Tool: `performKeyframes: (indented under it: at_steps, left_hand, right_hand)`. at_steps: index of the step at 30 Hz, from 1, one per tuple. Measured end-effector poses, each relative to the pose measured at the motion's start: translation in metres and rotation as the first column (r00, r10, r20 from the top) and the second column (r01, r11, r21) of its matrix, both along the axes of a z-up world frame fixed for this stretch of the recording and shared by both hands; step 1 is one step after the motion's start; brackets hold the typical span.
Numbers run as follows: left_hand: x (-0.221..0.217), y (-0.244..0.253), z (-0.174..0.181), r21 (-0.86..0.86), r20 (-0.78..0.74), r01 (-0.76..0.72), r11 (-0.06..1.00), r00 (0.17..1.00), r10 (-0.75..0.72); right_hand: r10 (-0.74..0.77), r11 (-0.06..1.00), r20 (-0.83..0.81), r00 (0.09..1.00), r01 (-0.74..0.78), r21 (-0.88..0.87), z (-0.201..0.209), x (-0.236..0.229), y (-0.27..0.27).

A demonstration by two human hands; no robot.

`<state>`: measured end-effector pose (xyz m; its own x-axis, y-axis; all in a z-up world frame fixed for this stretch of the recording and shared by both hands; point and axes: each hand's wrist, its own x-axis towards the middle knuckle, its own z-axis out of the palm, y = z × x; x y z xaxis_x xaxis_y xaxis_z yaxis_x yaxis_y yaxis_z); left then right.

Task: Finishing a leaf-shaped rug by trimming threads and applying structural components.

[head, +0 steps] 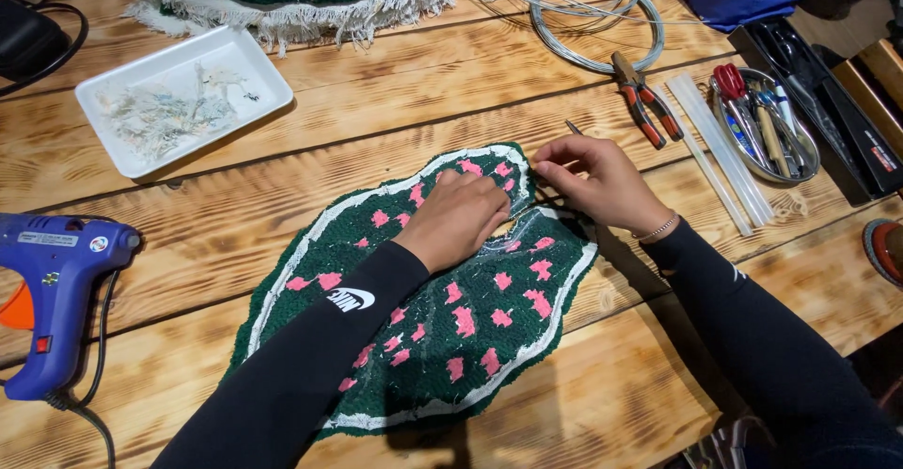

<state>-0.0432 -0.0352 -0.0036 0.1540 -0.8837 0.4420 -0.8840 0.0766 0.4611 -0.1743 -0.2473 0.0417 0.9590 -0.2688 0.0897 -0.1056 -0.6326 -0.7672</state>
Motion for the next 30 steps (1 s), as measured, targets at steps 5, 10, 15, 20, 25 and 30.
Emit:
performKeyframes:
  at_steps: [5, 10, 15, 20, 25, 30]
  left_hand:
    - [0.004, -0.005, -0.01, -0.009, -0.013, 0.008, 1.0, 1.0, -0.008]
    - [0.004, -0.007, -0.009, -0.033, -0.013, 0.011, 0.999, 1.0, -0.011]
    - [0.002, -0.002, -0.005, 0.008, 0.009, -0.02, 1.0, 1.0, 0.02]
    - [0.003, 0.0, -0.004, -0.009, -0.012, -0.014, 1.0, 1.0, 0.014]
    - [0.005, 0.003, 0.008, 0.03, -0.125, -0.005, 1.0, 0.992, 0.009]
    - [0.008, -0.008, 0.006, 0.081, -0.551, -0.111, 0.991, 0.823, 0.137]
  right_hand:
    - [-0.182, 0.857, -0.129, 0.975, 0.092, -0.507, 0.008, -0.041, -0.027]
    - [-0.23, 0.762, -0.134, 0.964, 0.093, -0.641, 0.0, -0.057, -0.042]
    - [-0.392, 0.726, -0.228, 0.891, 0.147, -0.672, -0.024, -0.047, -0.071]
    - [-0.479, 0.687, -0.317, 0.819, 0.124, -0.716, -0.004, -0.034, -0.063]
    - [-0.532, 0.708, -0.427, 0.731, 0.108, -0.698, 0.006, -0.034, -0.064]
    - [-0.23, 0.942, -0.319, 0.919, 0.128, -0.311, 0.016, -0.045, -0.049]
